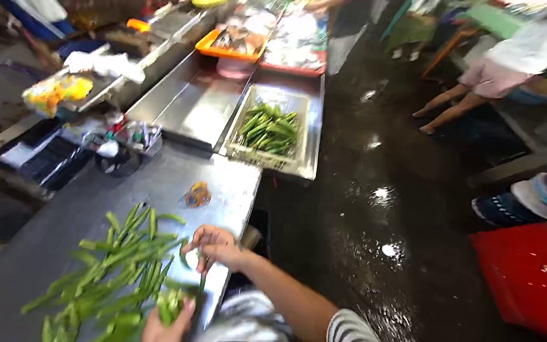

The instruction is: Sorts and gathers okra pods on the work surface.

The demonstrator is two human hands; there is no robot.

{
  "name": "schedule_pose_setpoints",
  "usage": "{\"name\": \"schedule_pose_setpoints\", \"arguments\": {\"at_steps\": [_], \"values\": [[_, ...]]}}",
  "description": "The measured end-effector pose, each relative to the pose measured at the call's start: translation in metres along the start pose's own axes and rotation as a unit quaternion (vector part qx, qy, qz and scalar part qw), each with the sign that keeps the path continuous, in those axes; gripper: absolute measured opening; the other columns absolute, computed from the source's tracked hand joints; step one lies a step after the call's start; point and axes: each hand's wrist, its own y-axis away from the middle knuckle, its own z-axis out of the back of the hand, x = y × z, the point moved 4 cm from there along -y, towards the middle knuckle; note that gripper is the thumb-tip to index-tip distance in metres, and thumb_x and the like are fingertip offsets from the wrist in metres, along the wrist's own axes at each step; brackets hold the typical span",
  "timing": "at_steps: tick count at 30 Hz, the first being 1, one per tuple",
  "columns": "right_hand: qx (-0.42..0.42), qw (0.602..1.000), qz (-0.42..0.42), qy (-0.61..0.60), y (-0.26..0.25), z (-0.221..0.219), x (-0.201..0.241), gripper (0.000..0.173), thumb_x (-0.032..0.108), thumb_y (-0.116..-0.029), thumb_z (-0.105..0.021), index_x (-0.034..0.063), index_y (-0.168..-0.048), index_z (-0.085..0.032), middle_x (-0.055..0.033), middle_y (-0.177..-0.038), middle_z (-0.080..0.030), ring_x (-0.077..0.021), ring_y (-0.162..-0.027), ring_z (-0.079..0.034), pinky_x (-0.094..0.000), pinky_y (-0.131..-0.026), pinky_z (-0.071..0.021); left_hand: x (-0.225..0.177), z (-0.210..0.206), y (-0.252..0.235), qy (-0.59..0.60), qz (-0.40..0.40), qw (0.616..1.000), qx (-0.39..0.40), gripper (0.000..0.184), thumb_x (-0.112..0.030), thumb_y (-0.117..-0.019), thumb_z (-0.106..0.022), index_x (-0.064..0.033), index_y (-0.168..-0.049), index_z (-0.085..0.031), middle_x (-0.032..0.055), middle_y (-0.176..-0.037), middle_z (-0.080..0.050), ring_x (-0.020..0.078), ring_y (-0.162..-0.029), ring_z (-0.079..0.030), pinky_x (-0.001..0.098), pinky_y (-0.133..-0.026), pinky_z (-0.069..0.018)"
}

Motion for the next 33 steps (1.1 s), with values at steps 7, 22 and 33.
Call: {"name": "schedule_pose_setpoints", "arguments": {"at_steps": [7, 22, 33], "values": [[0.127, 0.979, 0.039, 0.154, 0.007, -0.031, -0.033, 0.051, 0.025, -0.0788, -0.082, 0.0078, -0.123, -0.065, -0.012, -0.135, -0.065, -0.0256, -0.116, -0.068, -0.0433, -0.092, -0.0617, -0.009, 0.014, -0.001, -0.037, 0.008, 0.999, -0.013, 0.028, -0.029, -0.0899, -0.076, -0.0068, -0.104, -0.068, 0.0003, -0.085, -0.069, 0.0107, -0.072, -0.068, 0.0325, -0.069, -0.0609], [0.292, 0.943, 0.028, -0.158, 0.024, -0.053, -0.027, 0.012, 0.027, -0.0889, -0.079, 0.0243, -0.097, -0.07, 0.0034, -0.093, -0.077, -0.0168, -0.1, -0.074, -0.0524, -0.114, -0.0471, -0.001, 0.031, 0.014, 0.369, -0.023, 0.925, -0.091, 0.035, 0.0, -0.0788, -0.077, 0.0014, -0.106, -0.055, 0.0091, -0.071, -0.064, 0.0186, -0.059, -0.064, 0.036, -0.061, -0.0592], [0.144, 0.981, 0.129, 0.026, 0.009, -0.093, -0.017, 0.06, 0.016, -0.0809, -0.084, 0.0142, -0.127, -0.046, -0.0134, -0.122, -0.069, -0.026, -0.115, -0.067, -0.0429, -0.098, -0.0556, -0.026, 0.035, 0.012, -0.034, -0.188, 0.963, -0.189, 0.033, -0.015, -0.0765, -0.085, -0.0072, -0.1, -0.063, 0.0014, -0.084, -0.072, 0.0101, -0.076, -0.071, 0.0288, -0.071, -0.0623]]}}
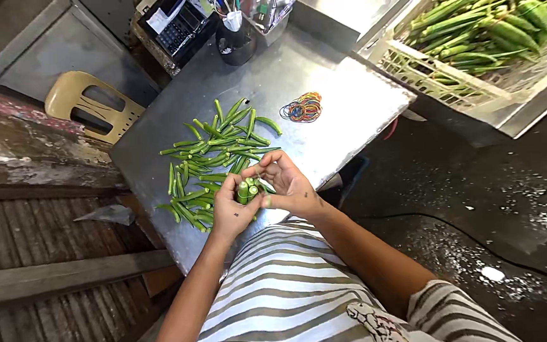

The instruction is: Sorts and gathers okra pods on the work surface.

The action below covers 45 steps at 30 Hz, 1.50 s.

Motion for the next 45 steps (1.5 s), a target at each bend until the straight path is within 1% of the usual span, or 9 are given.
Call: {"name": "schedule_pose_setpoints", "arguments": {"at_steps": [6, 10, 15, 20, 26, 30, 34, 38, 45], "values": [[0.035, 0.96, -0.006, 0.279, -0.005, -0.014, 0.003, 0.05, 0.016, -0.0768, -0.084, 0.0093, -0.12, -0.059, -0.0026, -0.11, -0.064, -0.0131, -0.105, -0.063, -0.0348, -0.094, -0.0567, -0.015, -0.002, 0.004, -0.338, -0.004, 0.94, 0.043, 0.052, -0.023, -0.0782, -0.079, -0.0039, -0.123, -0.062, 0.0072, -0.088, -0.074, 0.0236, -0.081, -0.074, 0.0484, -0.072, -0.0608], [0.074, 0.992, -0.031, 0.102, -0.002, 0.0, -0.003, 0.047, 0.009, -0.0763, -0.069, 0.0049, -0.121, -0.056, -0.0097, -0.119, -0.062, -0.0199, -0.112, -0.061, -0.0396, -0.098, -0.0535, -0.007, -0.002, 0.005, -0.196, 0.078, 0.974, 0.084, 0.074, -0.029, -0.0755, -0.085, -0.0078, -0.138, -0.052, 0.0004, -0.092, -0.074, 0.0106, -0.079, -0.071, 0.0335, -0.072, -0.0618], [0.154, 0.946, 0.011, 0.285, -0.004, 0.006, 0.007, 0.02, 0.021, -0.1007, -0.065, 0.0055, -0.108, -0.074, -0.007, -0.112, -0.071, -0.0144, -0.111, -0.064, -0.0327, -0.099, -0.0527, 0.003, -0.009, 0.009, -0.047, 0.065, 0.989, 0.122, 0.071, -0.023, -0.0709, -0.09, -0.004, -0.129, -0.055, 0.0013, -0.101, -0.073, 0.008, -0.09, -0.071, 0.0289, -0.081, -0.0623], [-0.058, 0.946, 0.054, 0.314, -0.007, 0.027, 0.037, 0.056, 0.042, -0.1023, -0.058, -0.0032, -0.134, -0.06, -0.0164, -0.136, -0.062, -0.0213, -0.124, -0.06, -0.0382, -0.102, -0.054, 0.007, -0.004, 0.014, -0.113, 0.036, 0.985, 0.126, 0.047, -0.045, -0.0843, -0.079, -0.0106, -0.115, -0.071, -0.003, -0.093, -0.074, 0.006, -0.082, -0.071, 0.0316, -0.075, -0.0627], [0.202, 0.904, -0.022, 0.376, -0.004, -0.002, 0.018, 0.088, 0.063, -0.098, -0.049, -0.0032, -0.155, -0.039, -0.024, -0.155, -0.046, -0.0379, -0.146, -0.042, -0.0537, -0.123, -0.0305, -0.006, -0.019, 0.009, -0.08, -0.039, 0.957, 0.274, 0.033, -0.02, -0.0888, -0.075, 0.0, -0.115, -0.072, 0.0112, -0.103, -0.076, 0.0165, -0.098, -0.072, 0.0417, -0.093, -0.0586], [0.158, 0.926, -0.032, 0.341, -0.01, 0.014, 0.021, 0.084, 0.066, -0.1027, -0.035, 0.001, -0.156, -0.038, -0.0209, -0.155, -0.047, -0.0341, -0.145, -0.044, -0.0531, -0.121, -0.0332, -0.003, -0.015, 0.0, -0.079, -0.032, 0.962, 0.261, 0.037, -0.022, -0.0909, -0.077, 0.0018, -0.118, -0.068, 0.01, -0.099, -0.075, 0.0145, -0.089, -0.073, 0.0396, -0.086, -0.0612], [0.128, 0.912, -0.077, 0.383, -0.008, 0.026, 0.017, 0.061, 0.04, -0.0993, -0.066, 0.0078, -0.149, -0.05, -0.0213, -0.136, -0.057, -0.0314, -0.118, -0.061, -0.0484, -0.1, -0.0525, 0.001, -0.01, -0.004, -0.11, 0.024, 0.98, 0.167, 0.046, -0.025, -0.0841, -0.08, -0.0027, -0.122, -0.068, 0.0073, -0.103, -0.074, 0.0137, -0.092, -0.072, 0.0385, -0.085, -0.0611], [0.13, 0.921, -0.131, 0.343, 0.005, 0.026, -0.008, 0.046, 0.027, -0.1019, -0.063, 0.0048, -0.142, -0.055, -0.0184, -0.129, -0.064, -0.0249, -0.115, -0.065, -0.0443, -0.103, -0.053, 0.012, -0.015, 0.002, -0.139, 0.073, 0.978, 0.14, 0.064, -0.035, -0.0728, -0.085, -0.0063, -0.126, -0.064, 0.0094, -0.12, -0.066, 0.0176, -0.106, -0.066, 0.039, -0.092, -0.0573], [0.001, 0.961, -0.259, 0.102, 0.016, 0.073, -0.005, 0.025, 0.017, -0.1001, -0.061, 0.0034, -0.12, -0.052, -0.0099, -0.097, -0.065, -0.0166, -0.065, -0.066, -0.0332, -0.059, -0.0593, 0.019, -0.019, 0.013, 0.027, 0.156, 0.98, 0.124, 0.084, -0.021, -0.0773, -0.087, -0.0072, -0.146, -0.04, 0.0066, -0.118, -0.068, 0.0171, -0.081, -0.073, 0.0328, -0.068, -0.0648]]}}
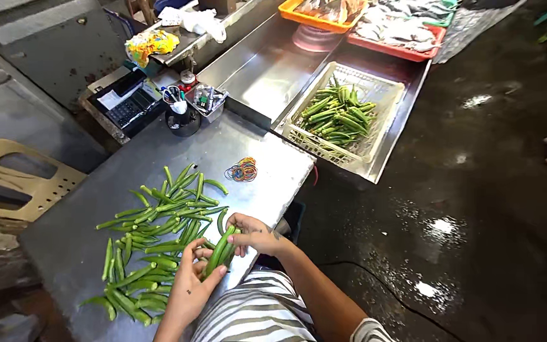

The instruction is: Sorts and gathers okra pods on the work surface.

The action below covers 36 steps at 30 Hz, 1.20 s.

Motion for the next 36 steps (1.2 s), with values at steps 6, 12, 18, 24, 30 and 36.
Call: {"name": "schedule_pose_setpoints", "arguments": {"at_steps": [6, 12, 18, 24, 30, 36], "values": [[-0.342, 0.933, 0.08, -0.076, 0.033, 0.109, 0.049, 0.022, 0.013, -0.1058, -0.049, -0.0011, -0.12, -0.057, -0.0097, -0.086, -0.068, -0.0171, -0.065, -0.065, -0.0366, -0.065, -0.0595, 0.009, 0.016, 0.006, 0.037, 0.017, 0.999, -0.014, 0.064, -0.017, -0.0862, -0.077, -0.0033, -0.141, -0.047, 0.0114, -0.117, -0.069, 0.0255, -0.085, -0.075, 0.0409, -0.074, -0.0664], [-0.517, 0.773, 0.254, -0.265, 0.062, 0.218, 0.08, 0.051, 0.034, -0.1058, -0.058, 0.0128, -0.147, -0.037, -0.0145, -0.126, -0.063, -0.029, -0.103, -0.071, -0.0441, -0.087, -0.0617, 0.025, 0.021, 0.012, 0.032, 0.036, 0.999, 0.002, 0.053, -0.016, -0.0872, -0.076, -0.0046, -0.134, -0.054, 0.0107, -0.113, -0.071, 0.0256, -0.083, -0.075, 0.0398, -0.073, -0.0663], [-0.483, 0.854, 0.102, -0.167, 0.028, 0.172, 0.023, 0.023, 0.027, -0.1062, -0.056, 0.0102, -0.122, -0.058, -0.0057, -0.097, -0.07, -0.016, -0.074, -0.067, -0.0328, -0.066, -0.0582, 0.024, 0.019, 0.007, -0.015, 0.014, 0.999, 0.03, 0.043, -0.025, -0.0915, -0.072, -0.0046, -0.127, -0.061, 0.0054, -0.111, -0.071, 0.017, -0.089, -0.073, 0.0348, -0.079, -0.0637], [-0.328, 0.933, 0.0, -0.149, -0.028, 0.068, -0.05, 0.014, 0.013, -0.1072, -0.05, 0.0026, -0.108, -0.06, -0.0057, -0.082, -0.068, -0.0133, -0.064, -0.064, -0.03, -0.062, -0.0576, 0.036, 0.032, 0.015, -0.033, 0.014, 0.999, -0.01, 0.017, -0.023, -0.0962, -0.069, -0.0074, -0.103, -0.069, -0.0002, -0.08, -0.067, 0.0097, -0.068, -0.065, 0.0285, -0.065, -0.058], [-0.275, 0.959, 0.001, 0.071, -0.064, 0.054, -0.035, 0.012, 0.014, -0.1005, -0.065, 0.0032, -0.104, -0.067, -0.0057, -0.077, -0.067, -0.0121, -0.061, -0.061, -0.0278, -0.058, -0.0526, 0.041, 0.043, 0.024, -0.007, 0.021, 0.997, -0.072, 0.027, -0.027, -0.09, -0.076, -0.0149, -0.074, -0.059, -0.0095, -0.055, -0.042, 0.003, -0.047, -0.038, 0.0201, -0.046, -0.0319], [-0.281, 0.89, -0.009, 0.359, -0.118, 0.057, -0.017, 0.044, 0.029, -0.0948, -0.073, 0.0071, -0.13, -0.06, -0.0189, -0.111, -0.065, -0.0351, -0.092, -0.065, -0.056, -0.078, -0.0546, 0.033, 0.034, 0.013, 0.004, 0.006, 0.998, -0.059, 0.021, -0.026, -0.0885, -0.078, -0.0135, -0.086, -0.062, -0.0081, -0.06, -0.046, 0.0035, -0.051, -0.042, 0.0192, -0.048, -0.0341]]}}
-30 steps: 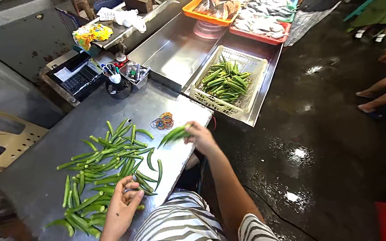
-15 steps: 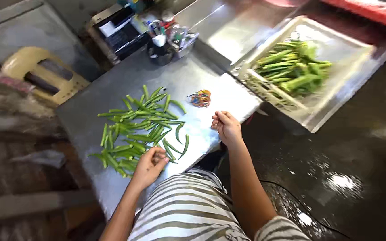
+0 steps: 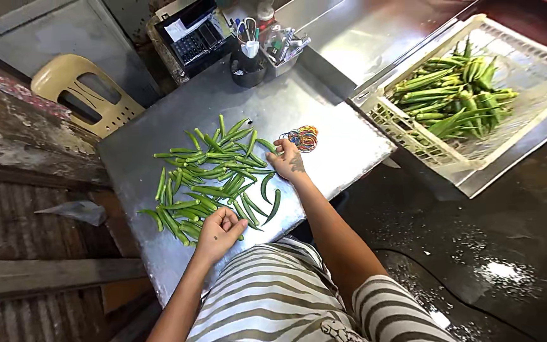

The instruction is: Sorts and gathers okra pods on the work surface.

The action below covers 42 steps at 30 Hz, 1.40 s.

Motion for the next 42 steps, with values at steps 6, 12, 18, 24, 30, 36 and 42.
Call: {"name": "schedule_pose_setpoints", "arguments": {"at_steps": [6, 12, 18, 24, 30, 36, 42], "values": [[-0.082, 0.972, 0.07, 0.21, -0.015, -0.022, 0.036, 0.039, 0.04, -0.0959, -0.068, 0.006, -0.116, -0.069, -0.0231, -0.118, -0.061, -0.0436, -0.114, -0.059, -0.0586, -0.088, -0.0521, -0.002, 0.0, -0.002, -0.006, -0.027, 1.0, 0.015, 0.018, -0.027, -0.0925, -0.074, -0.0121, -0.091, -0.065, -0.006, -0.068, -0.052, 0.0049, -0.057, -0.048, 0.0196, -0.052, -0.0397], [-0.047, 0.978, 0.022, 0.201, -0.025, -0.047, 0.059, 0.045, 0.039, -0.0953, -0.064, 0.0064, -0.125, -0.057, -0.0226, -0.102, -0.068, -0.0425, -0.102, -0.066, -0.0603, -0.08, -0.0521, 0.015, 0.005, 0.007, 0.0, -0.005, 1.0, 0.009, 0.016, -0.026, -0.0934, -0.073, -0.0118, -0.092, -0.065, -0.0057, -0.067, -0.053, 0.0047, -0.057, -0.049, 0.0194, -0.052, -0.0404], [-0.009, 0.996, 0.03, -0.078, 0.033, -0.041, 0.078, 0.029, 0.02, -0.0875, -0.07, 0.0062, -0.111, -0.06, -0.0117, -0.087, -0.066, -0.0271, -0.073, -0.064, -0.0486, -0.061, -0.0532, 0.015, 0.016, 0.012, 0.224, 0.048, 0.972, -0.048, 0.036, -0.018, -0.0953, -0.07, 0.0003, -0.123, -0.055, 0.005, -0.09, -0.065, 0.0154, -0.073, -0.065, 0.0312, -0.067, -0.0588], [0.21, 0.964, 0.098, -0.13, 0.072, -0.057, 0.08, 0.028, 0.035, -0.0935, -0.072, 0.0082, -0.099, -0.073, -0.0017, -0.079, -0.067, -0.01, -0.064, -0.058, -0.0316, -0.063, -0.0508, 0.011, 0.008, -0.016, 0.518, 0.167, 0.819, -0.183, 0.038, -0.035, -0.1135, -0.029, -0.0103, -0.107, -0.056, -0.0002, -0.066, -0.052, 0.0123, -0.051, -0.053, 0.0289, -0.05, -0.0523], [0.014, 0.972, 0.039, 0.232, 0.016, -0.038, 0.039, 0.042, 0.037, -0.0931, -0.072, 0.014, -0.127, -0.068, -0.0232, -0.128, -0.058, -0.0418, -0.117, -0.058, -0.0565, -0.093, -0.0514, 0.003, 0.003, -0.021, 0.513, 0.172, 0.833, -0.117, 0.03, -0.026, -0.1125, -0.038, -0.0093, -0.092, -0.051, -0.003, -0.059, -0.038, 0.009, -0.043, -0.038, 0.0233, -0.042, -0.0422], [0.084, 0.961, 0.029, 0.261, -0.001, -0.052, 0.03, 0.041, 0.039, -0.0873, -0.076, 0.0067, -0.112, -0.07, -0.0214, -0.121, -0.061, -0.04, -0.117, -0.058, -0.0565, -0.092, -0.0516, 0.012, 0.002, -0.013, 0.501, 0.185, 0.836, -0.129, 0.02, -0.018, -0.1104, -0.043, -0.0084, -0.096, -0.052, 0.0005, -0.063, -0.045, 0.0125, -0.048, -0.046, 0.0276, -0.048, -0.0489], [0.2, 0.931, -0.013, 0.307, -0.009, -0.05, 0.034, 0.048, 0.046, -0.0849, -0.074, 0.0029, -0.105, -0.07, -0.0203, -0.115, -0.066, -0.0381, -0.11, -0.064, -0.0607, -0.085, -0.052, 0.017, 0.0, -0.005, 0.498, 0.196, 0.834, -0.134, 0.019, -0.018, -0.11, -0.044, -0.0074, -0.097, -0.053, 0.0008, -0.064, -0.045, 0.0127, -0.049, -0.048, 0.0285, -0.05, -0.0505]]}}
